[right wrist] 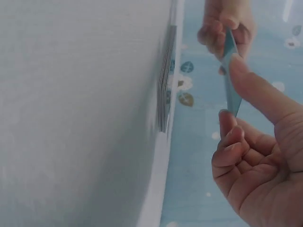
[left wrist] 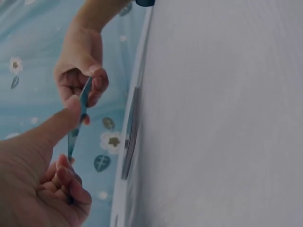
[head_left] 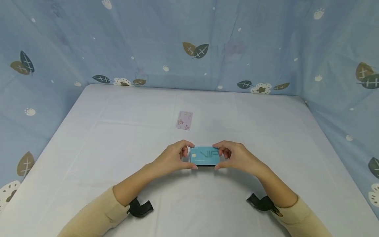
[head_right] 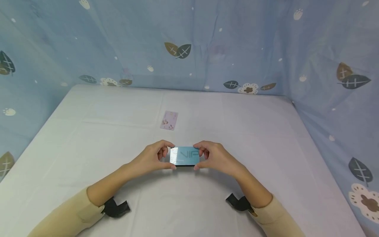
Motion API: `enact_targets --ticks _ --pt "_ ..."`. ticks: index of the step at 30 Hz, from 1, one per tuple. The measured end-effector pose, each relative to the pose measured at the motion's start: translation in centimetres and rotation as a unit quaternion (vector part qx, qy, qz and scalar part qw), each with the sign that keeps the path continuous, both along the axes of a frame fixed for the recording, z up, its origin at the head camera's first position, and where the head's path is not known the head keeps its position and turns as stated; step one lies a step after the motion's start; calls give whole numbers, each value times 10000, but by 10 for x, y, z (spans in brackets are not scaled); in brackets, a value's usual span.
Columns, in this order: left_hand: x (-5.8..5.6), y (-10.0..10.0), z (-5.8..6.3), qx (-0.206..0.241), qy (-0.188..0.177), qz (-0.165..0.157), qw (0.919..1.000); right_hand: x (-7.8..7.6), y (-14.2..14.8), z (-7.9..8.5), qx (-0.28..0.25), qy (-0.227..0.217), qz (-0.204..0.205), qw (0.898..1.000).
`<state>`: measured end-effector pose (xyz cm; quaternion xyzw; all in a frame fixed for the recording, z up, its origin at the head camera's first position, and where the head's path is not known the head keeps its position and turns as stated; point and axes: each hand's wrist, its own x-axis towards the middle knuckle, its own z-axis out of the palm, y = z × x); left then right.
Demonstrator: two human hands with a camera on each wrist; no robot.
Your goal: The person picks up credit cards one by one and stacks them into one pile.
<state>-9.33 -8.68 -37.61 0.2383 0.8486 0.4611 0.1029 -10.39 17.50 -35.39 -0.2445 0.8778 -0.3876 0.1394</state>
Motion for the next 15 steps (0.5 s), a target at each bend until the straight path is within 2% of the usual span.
enact_targets --ticks 7,15 --pt "-4 1 -13 -2 61 -5 10000 -5 2 -10 -187 -146 86 9997" --pt "-6 4 -22 -128 576 -6 9983 -7 3 -21 -207 -43 96 9997"
